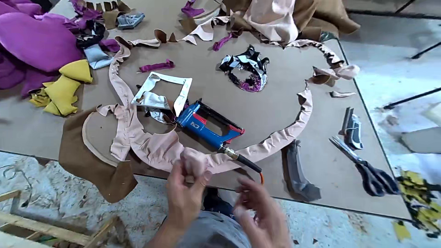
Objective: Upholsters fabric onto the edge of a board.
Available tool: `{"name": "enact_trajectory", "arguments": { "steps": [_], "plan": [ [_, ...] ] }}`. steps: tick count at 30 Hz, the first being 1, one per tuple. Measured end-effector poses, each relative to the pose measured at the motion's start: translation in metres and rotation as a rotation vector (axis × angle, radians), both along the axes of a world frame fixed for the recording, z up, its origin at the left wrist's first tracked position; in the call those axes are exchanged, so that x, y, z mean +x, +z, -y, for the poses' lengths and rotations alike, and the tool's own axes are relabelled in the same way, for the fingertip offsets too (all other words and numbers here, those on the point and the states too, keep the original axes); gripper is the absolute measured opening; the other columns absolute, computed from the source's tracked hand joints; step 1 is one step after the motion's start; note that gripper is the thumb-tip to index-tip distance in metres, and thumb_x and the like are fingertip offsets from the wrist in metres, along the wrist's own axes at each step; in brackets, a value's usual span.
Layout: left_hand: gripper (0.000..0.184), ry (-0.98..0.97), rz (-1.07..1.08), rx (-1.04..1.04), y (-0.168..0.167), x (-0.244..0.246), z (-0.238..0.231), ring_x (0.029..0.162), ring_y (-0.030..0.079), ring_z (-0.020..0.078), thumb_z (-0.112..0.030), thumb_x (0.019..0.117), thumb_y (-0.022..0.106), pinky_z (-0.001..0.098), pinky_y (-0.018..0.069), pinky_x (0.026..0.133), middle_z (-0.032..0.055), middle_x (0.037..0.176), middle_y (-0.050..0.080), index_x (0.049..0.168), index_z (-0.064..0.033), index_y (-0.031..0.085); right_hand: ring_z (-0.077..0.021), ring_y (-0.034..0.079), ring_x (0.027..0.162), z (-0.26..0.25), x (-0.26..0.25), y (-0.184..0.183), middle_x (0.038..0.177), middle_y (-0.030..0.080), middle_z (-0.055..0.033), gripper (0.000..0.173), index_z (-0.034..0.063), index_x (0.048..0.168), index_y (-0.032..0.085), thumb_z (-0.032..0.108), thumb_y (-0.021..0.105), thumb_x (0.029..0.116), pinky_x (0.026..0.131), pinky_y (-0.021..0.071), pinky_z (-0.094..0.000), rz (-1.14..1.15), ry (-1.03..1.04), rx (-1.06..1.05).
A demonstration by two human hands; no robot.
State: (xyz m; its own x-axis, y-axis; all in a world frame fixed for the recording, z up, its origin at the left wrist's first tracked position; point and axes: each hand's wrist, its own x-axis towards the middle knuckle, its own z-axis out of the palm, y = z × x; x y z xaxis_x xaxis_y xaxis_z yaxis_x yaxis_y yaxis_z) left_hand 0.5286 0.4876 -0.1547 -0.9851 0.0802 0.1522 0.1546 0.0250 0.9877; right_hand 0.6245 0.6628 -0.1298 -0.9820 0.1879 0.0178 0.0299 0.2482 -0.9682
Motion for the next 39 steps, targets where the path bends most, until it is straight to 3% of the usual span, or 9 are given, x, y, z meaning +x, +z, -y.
{"name": "enact_trajectory", "arguments": {
  "steps": [2, 6, 10, 12, 14, 23, 29, 35, 39],
  "plan": [
    [0.013, -0.043, -0.504, -0.426, 0.000, 0.015, 0.000, 0.104, 0.069, 0.0098, -0.028, 0.0983, 0.064, 0.0316, 0.0540, 0.093, -0.0023, 0.111, 0.074, 0.102, -0.0159, 0.068, -0.0160, 0.071, 0.100, 0.026, 0.001, -0.002, 0.121, 0.068, -0.0097, 0.083, -0.0054, 0.142, 0.044, 0.057, 0.068, 0.0929, 0.083, 0.0643, -0.0361, 0.013, 0.075, -0.307],
    [0.016, -0.098, -0.862, -0.760, -0.011, 0.033, 0.016, 0.109, 0.066, 0.0142, -0.024, 0.1007, 0.058, 0.0397, 0.0427, 0.101, -0.0018, 0.120, 0.073, 0.109, -0.0207, 0.071, -0.0140, 0.071, 0.096, 0.043, 0.007, -0.033, 0.108, 0.073, -0.0066, 0.036, 0.0022, 0.122, 0.065, 0.028, 0.070, 0.0972, 0.088, 0.0605, -0.0362, 0.014, -0.096, -0.764],
    [0.061, -0.067, -0.507, -0.727, -0.023, 0.045, 0.077, 0.136, 0.052, 0.0219, -0.055, 0.0893, 0.066, 0.0566, 0.0295, 0.118, 0.0037, 0.139, 0.062, 0.138, -0.0213, 0.054, -0.0227, 0.071, 0.100, 0.041, 0.020, -0.055, 0.114, 0.071, -0.0142, 0.040, 0.0000, 0.127, 0.059, 0.019, 0.072, 0.0943, 0.091, 0.0605, -0.0439, 0.124, -0.161, -0.837],
    [0.081, -0.149, -0.224, -0.468, -0.034, 0.044, 0.103, 0.143, 0.044, 0.0233, -0.051, 0.0862, 0.073, 0.0510, 0.0388, 0.117, 0.0065, 0.155, 0.047, 0.152, -0.0194, 0.037, -0.0227, 0.073, 0.096, 0.041, 0.021, -0.059, 0.110, 0.073, -0.0137, 0.037, 0.0034, 0.125, 0.060, 0.018, 0.073, 0.0936, 0.090, 0.0613, -0.0430, 0.142, -0.234, -0.866],
    [0.090, -0.277, 0.073, -0.171, -0.045, 0.044, 0.107, 0.134, 0.054, 0.0226, -0.040, 0.0822, 0.079, 0.0472, 0.0523, 0.107, 0.0024, 0.152, 0.050, 0.156, -0.0185, 0.031, -0.0218, 0.074, 0.090, 0.040, 0.021, -0.061, 0.104, 0.074, -0.0127, 0.030, 0.0049, 0.121, 0.063, 0.016, 0.071, 0.0950, 0.087, 0.0626, -0.0422, 0.164, -0.301, -0.860],
    [0.037, -0.358, 0.458, 0.178, -0.052, 0.025, 0.066, 0.099, 0.073, 0.0290, -0.007, 0.0931, 0.070, 0.0416, 0.0631, 0.090, 0.0163, 0.116, 0.072, 0.129, -0.0021, 0.061, -0.0273, 0.075, 0.084, 0.021, 0.002, -0.067, 0.098, 0.072, -0.0208, 0.023, -0.0027, 0.122, 0.052, 0.013, 0.050, 0.1048, 0.080, 0.0643, -0.0401, 0.346, -0.307, -0.882],
    [0.031, -0.322, 0.429, 0.152, -0.062, 0.025, 0.057, 0.095, 0.074, 0.0294, -0.003, 0.0898, 0.073, 0.0412, 0.0643, 0.085, 0.0172, 0.115, 0.073, 0.120, -0.0017, 0.065, -0.0275, 0.072, 0.088, -0.008, 0.001, -0.083, 0.111, 0.067, -0.0190, 0.051, 0.0129, 0.147, 0.048, 0.017, 0.058, 0.0976, 0.085, 0.0624, -0.0460, 0.271, -0.205, -0.787],
    [0.030, -0.227, 0.409, 0.063, -0.079, 0.027, 0.043, 0.091, 0.075, 0.0282, -0.001, 0.0919, 0.070, 0.0408, 0.0657, 0.082, 0.0145, 0.118, 0.073, 0.121, -0.0045, 0.065, -0.0282, 0.073, 0.095, -0.004, -0.012, -0.091, 0.114, 0.069, -0.0189, 0.039, 0.0039, 0.136, 0.060, -0.002, 0.061, 0.0975, 0.086, 0.0634, -0.0455, 0.334, -0.405, -0.663],
    [0.039, 0.013, 0.406, 0.046, -0.083, 0.033, 0.025, 0.087, 0.075, 0.0250, 0.000, 0.0869, 0.073, 0.0390, 0.0660, 0.079, 0.0116, 0.102, 0.075, 0.124, -0.0016, 0.061, -0.0274, 0.074, 0.094, 0.001, -0.022, -0.096, 0.113, 0.071, -0.0180, 0.035, 0.0015, 0.134, 0.063, -0.001, 0.062, 0.0984, 0.085, 0.0641, -0.0432, 0.338, -0.513, -0.602]
  ]
}}
